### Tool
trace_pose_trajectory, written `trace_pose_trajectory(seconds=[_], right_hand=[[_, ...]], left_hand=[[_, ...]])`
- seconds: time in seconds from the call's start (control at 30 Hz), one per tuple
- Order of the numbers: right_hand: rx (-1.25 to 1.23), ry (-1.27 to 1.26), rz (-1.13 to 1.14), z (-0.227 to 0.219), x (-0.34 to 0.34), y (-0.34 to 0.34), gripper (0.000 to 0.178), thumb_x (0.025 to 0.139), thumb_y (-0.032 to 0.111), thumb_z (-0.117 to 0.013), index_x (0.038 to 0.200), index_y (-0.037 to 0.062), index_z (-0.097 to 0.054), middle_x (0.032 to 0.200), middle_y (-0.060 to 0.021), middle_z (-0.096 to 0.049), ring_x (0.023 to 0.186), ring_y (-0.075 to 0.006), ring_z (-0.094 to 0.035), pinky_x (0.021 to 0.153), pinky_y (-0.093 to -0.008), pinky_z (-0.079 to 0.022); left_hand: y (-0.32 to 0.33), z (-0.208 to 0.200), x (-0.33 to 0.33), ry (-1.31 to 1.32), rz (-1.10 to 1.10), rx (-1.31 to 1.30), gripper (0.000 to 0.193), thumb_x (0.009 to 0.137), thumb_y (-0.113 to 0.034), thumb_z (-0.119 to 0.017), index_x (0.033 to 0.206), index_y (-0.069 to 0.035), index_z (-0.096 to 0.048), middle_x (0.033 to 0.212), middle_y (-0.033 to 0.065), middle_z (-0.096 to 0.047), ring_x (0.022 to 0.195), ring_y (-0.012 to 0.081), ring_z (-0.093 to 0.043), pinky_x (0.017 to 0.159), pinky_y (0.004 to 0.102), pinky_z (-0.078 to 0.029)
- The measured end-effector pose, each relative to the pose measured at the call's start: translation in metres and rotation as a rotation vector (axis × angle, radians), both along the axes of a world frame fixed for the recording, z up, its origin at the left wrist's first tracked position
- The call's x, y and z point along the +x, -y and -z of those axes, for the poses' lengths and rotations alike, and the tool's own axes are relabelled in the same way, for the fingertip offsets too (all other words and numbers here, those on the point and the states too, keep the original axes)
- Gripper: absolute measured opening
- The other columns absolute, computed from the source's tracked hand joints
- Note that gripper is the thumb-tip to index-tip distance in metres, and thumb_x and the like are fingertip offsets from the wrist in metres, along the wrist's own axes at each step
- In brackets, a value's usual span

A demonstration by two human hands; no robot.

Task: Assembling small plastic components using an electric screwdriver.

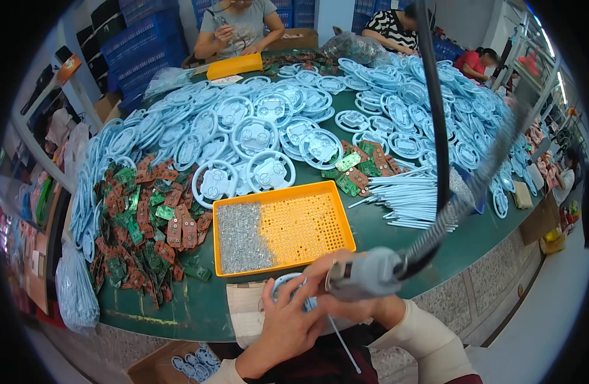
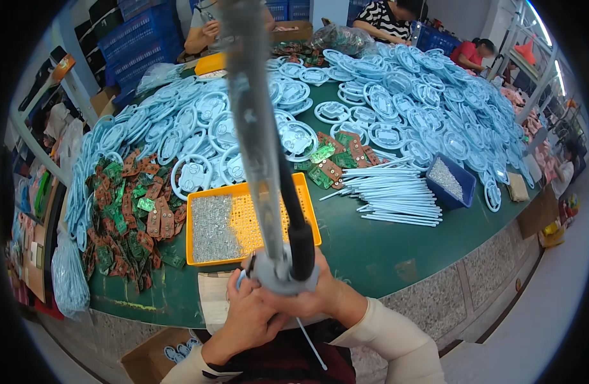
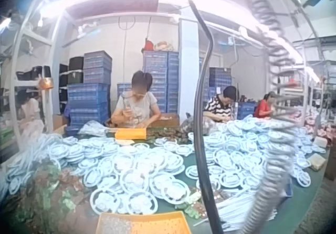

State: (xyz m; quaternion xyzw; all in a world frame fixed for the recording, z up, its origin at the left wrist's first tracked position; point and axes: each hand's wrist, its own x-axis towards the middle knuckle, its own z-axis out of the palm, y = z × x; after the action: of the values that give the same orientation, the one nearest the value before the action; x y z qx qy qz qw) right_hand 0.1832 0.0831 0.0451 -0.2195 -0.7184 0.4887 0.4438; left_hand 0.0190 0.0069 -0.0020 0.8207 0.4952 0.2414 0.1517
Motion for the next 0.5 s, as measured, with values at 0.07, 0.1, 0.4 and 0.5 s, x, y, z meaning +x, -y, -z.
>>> trace_pose_trajectory(seconds=[0.07, 0.1, 0.4, 0.5], right_hand=[[-0.007, 0.009, -0.099, -0.004, 0.005, -0.008, 0.028, 0.071, 0.005, -0.075, 0.095, -0.0016, -0.062, 0.093, -0.0099, -0.066, 0.082, -0.0177, -0.065, 0.074, -0.0300, -0.052], [-0.079, -0.036, -0.150, -0.006, 0.006, -0.013, 0.031, 0.071, 0.005, -0.076, 0.098, -0.0016, -0.062, 0.094, -0.0099, -0.065, 0.084, -0.0173, -0.065, 0.075, -0.0302, -0.052], [-0.077, -0.547, 0.257, -0.059, 0.014, -0.062, 0.044, 0.069, -0.011, -0.060, 0.112, -0.0031, -0.053, 0.093, -0.0130, -0.065, 0.063, -0.0121, -0.061, 0.060, -0.0223, -0.050], [0.025, -0.390, 0.444, -0.034, 0.010, -0.091, 0.044, 0.072, -0.010, -0.060, 0.114, -0.0022, -0.052, 0.094, -0.0123, -0.064, 0.064, -0.0116, -0.061, 0.059, -0.0225, -0.050]], left_hand=[[-0.004, -0.005, 0.000, 0.005, 0.026, 0.026, 0.028, 0.071, -0.021, -0.072, 0.098, -0.024, -0.067, 0.130, 0.0078, -0.048, 0.125, 0.0300, -0.040, 0.099, 0.0640, -0.021], [-0.005, -0.008, 0.000, 0.006, 0.036, 0.039, 0.027, 0.071, -0.021, -0.072, 0.098, -0.025, -0.067, 0.129, 0.0075, -0.049, 0.125, 0.0301, -0.040, 0.099, 0.0643, -0.021], [-0.003, -0.016, -0.007, -0.092, 0.099, -0.006, 0.025, 0.072, -0.025, -0.071, 0.097, -0.028, -0.066, 0.127, 0.0034, -0.054, 0.126, 0.0316, -0.040, 0.102, 0.0642, -0.021], [-0.003, -0.025, -0.007, -0.095, 0.140, -0.038, 0.028, 0.074, -0.025, -0.070, 0.102, -0.030, -0.066, 0.127, 0.0026, -0.054, 0.127, 0.0311, -0.040, 0.104, 0.0602, -0.022]])
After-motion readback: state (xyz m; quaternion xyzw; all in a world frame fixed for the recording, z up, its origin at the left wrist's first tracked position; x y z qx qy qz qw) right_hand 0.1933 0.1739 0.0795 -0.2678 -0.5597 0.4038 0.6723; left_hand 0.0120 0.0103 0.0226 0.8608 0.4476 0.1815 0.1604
